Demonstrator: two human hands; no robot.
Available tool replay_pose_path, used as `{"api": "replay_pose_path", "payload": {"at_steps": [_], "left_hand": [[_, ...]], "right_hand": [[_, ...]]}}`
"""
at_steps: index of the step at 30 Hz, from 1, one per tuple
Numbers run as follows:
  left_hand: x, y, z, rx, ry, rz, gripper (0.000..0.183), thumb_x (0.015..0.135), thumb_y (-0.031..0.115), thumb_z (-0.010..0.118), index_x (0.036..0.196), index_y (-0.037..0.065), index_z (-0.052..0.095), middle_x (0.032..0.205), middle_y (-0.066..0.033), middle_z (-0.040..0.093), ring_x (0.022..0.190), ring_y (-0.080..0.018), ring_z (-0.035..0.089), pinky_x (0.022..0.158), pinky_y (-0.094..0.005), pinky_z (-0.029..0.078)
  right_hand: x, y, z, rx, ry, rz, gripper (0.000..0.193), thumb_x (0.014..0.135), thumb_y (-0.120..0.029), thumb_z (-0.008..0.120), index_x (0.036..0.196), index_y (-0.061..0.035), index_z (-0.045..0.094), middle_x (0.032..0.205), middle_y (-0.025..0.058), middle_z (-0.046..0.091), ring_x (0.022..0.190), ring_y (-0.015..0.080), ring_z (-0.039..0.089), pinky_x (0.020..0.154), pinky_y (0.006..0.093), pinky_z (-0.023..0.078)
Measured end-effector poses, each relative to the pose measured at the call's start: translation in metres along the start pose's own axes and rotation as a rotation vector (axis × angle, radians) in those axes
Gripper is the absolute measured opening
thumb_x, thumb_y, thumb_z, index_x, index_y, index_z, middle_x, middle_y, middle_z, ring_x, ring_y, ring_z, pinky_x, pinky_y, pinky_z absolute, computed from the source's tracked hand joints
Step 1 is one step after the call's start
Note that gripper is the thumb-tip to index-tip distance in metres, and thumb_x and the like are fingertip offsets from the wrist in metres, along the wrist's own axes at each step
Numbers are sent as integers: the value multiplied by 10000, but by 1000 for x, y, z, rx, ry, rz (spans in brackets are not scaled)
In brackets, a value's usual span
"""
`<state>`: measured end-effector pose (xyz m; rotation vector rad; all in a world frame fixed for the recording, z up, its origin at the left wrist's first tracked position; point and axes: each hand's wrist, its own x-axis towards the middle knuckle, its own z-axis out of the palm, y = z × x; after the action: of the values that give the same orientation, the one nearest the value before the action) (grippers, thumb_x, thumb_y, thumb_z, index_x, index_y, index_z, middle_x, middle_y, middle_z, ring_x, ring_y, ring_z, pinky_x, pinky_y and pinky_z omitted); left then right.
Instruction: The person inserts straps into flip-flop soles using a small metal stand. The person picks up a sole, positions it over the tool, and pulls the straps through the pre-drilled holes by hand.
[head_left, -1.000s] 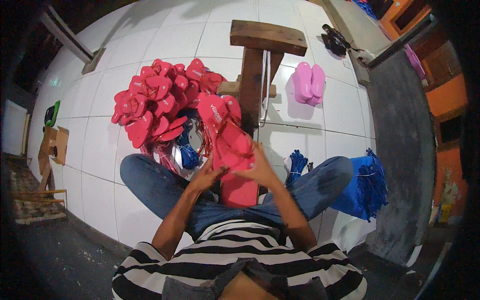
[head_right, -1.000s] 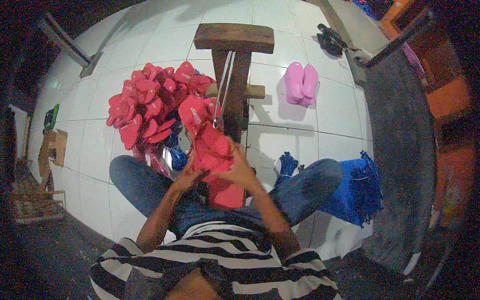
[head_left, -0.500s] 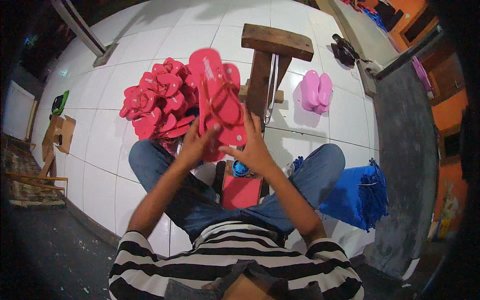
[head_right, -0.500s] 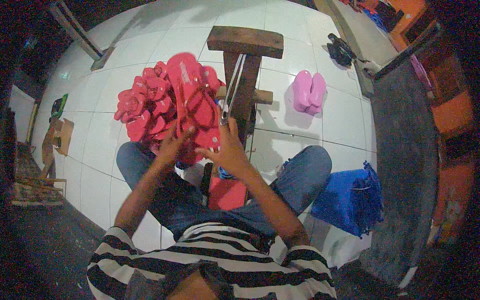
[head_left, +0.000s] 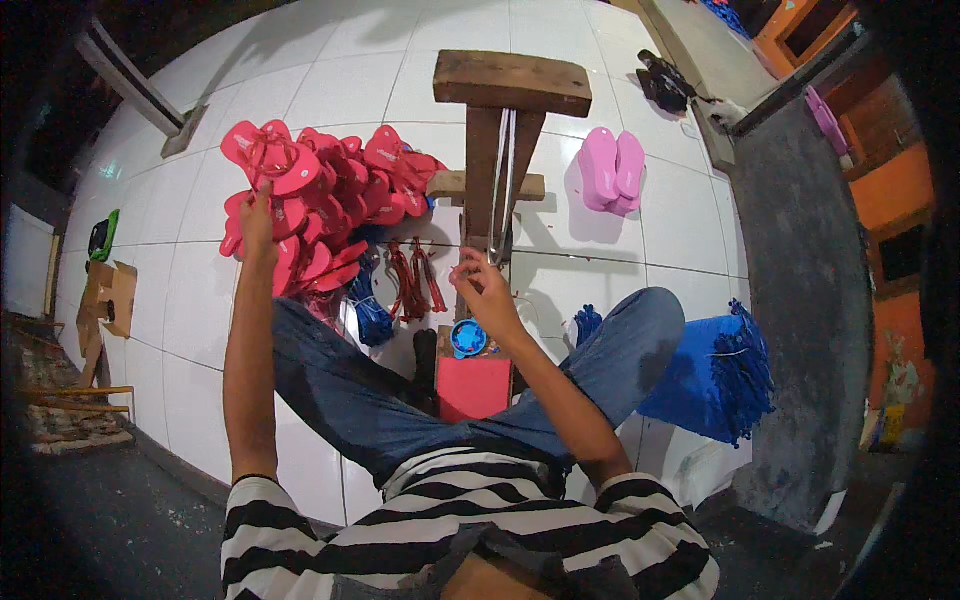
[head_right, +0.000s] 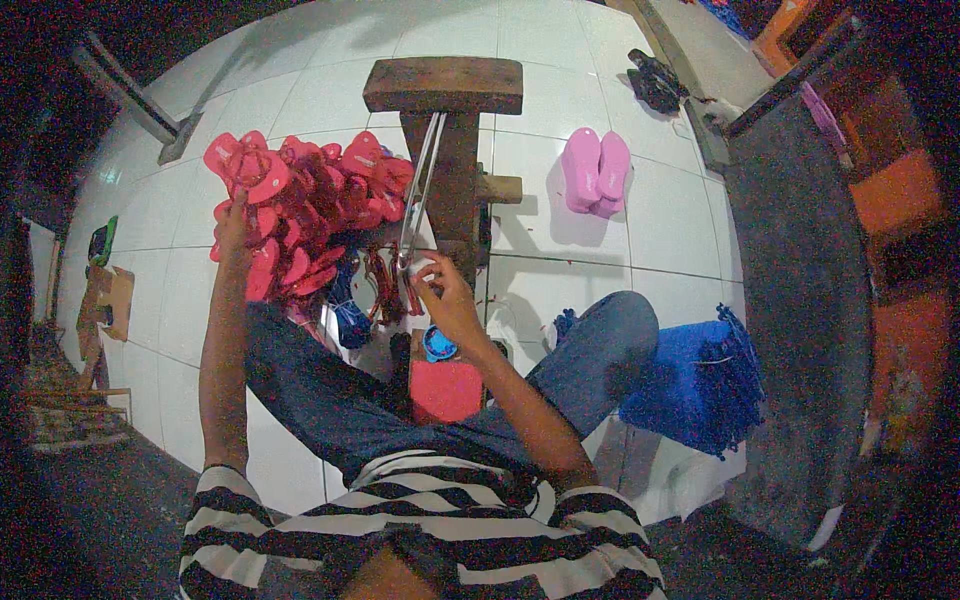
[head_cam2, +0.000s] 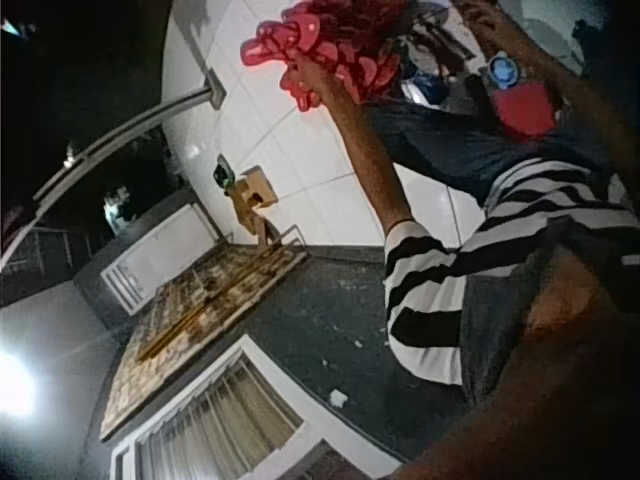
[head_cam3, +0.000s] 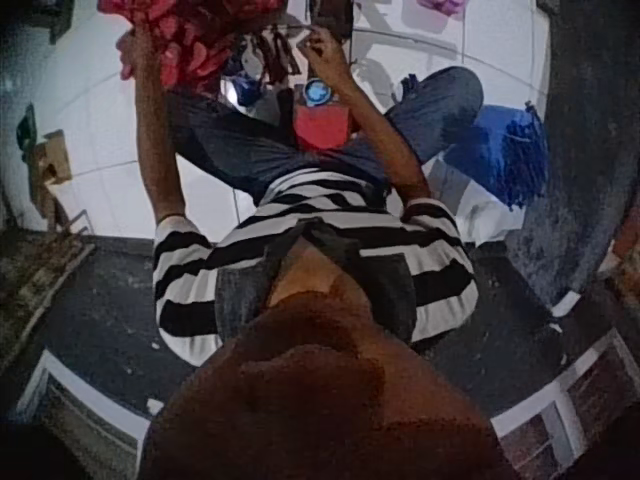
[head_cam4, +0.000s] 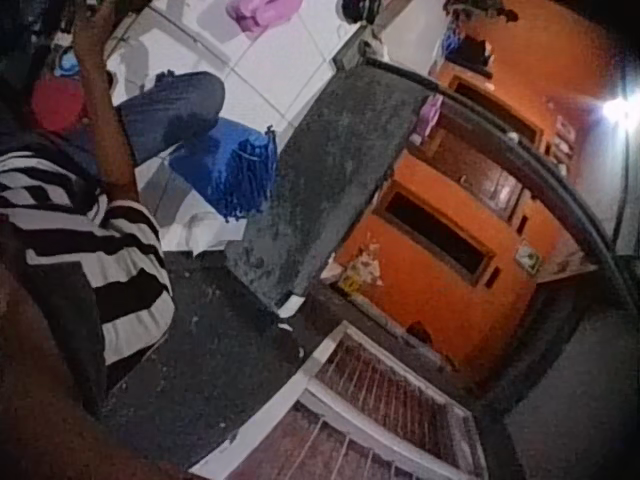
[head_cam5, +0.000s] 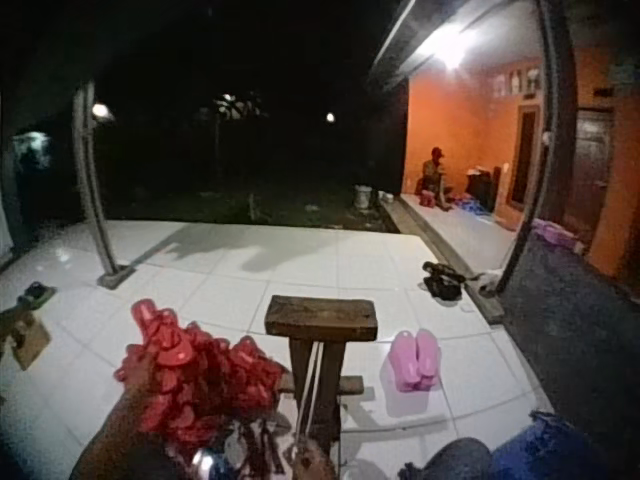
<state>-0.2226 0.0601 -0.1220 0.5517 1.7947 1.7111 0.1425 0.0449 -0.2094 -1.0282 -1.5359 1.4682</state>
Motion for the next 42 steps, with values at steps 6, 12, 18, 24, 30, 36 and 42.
{"api": "replay_pose_path", "payload": {"at_steps": [6, 12, 18, 24, 30, 36, 42], "left_hand": [[53, -85, -49, 648, 23, 208, 779, 843, 236, 622, 1408, -72, 183, 1387, -271, 358, 1277, -359, 388, 1065, -397, 301], [-4, -56, -19, 770, -205, 385, 801, 841, 198, 604, 1432, -56, 127, 1391, -326, 322, 1299, -413, 348, 1082, -403, 276], [-10, -60, -10, 1075, -123, 506, 772, 851, 268, 609, 1426, -34, 192, 1394, -338, 307, 1334, -443, 258, 1089, -452, 253], [-51, -48, 47, 1032, -367, 666, 605, 861, 326, 610, 1310, -36, 427, 1385, -322, 327, 1313, -437, 297, 1074, -447, 282], [-115, 7, 100, 803, -732, 606, 408, 868, 245, 608, 1208, 34, 525, 1183, -214, 571, 1092, -356, 557, 920, -404, 446], [-178, 35, 122, 792, -1034, 799, 342, 878, 224, 594, 1168, 55, 527, 1023, -209, 630, 885, -396, 614, 747, -443, 504], [-195, 42, 128, 851, -1107, 766, 305, 887, 214, 569, 1157, 76, 536, 975, -200, 621, 905, -375, 607, 728, -451, 494]], "right_hand": [[6, 5, 15, -51, -7, -9, 386, 898, -168, 599, 1244, -33, 494, 904, 61, 600, 765, 116, 579, 681, 260, 456], [3, 17, 11, -56, -31, 82, 336, 898, -179, 603, 1189, -23, 540, 872, 57, 605, 741, 107, 564, 664, 256, 455], [0, 19, 12, -91, -50, -1, 308, 889, -130, 600, 1172, -18, 553, 875, 62, 608, 755, 109, 577, 673, 263, 465], [11, 9, 22, -177, -13, -101, 332, 864, -196, 610, 1146, -30, 555, 909, 133, 636, 769, 272, 621, 715, 361, 485], [16, -25, 20, -264, 176, -164, 281, 868, -121, 605, 1122, -11, 559, 924, 116, 621, 783, 198, 606, 716, 321, 480], [19, -24, -1, -31, 193, -220, 265, 847, -80, 606, 1099, -19, 550, 974, 120, 611, 869, 230, 598, 777, 338, 475], [14, -27, -18, 290, 78, -27, 194, 908, -150, 547, 1056, -27, 576, 955, 103, 628, 891, 187, 604, 763, 327, 482]]}}
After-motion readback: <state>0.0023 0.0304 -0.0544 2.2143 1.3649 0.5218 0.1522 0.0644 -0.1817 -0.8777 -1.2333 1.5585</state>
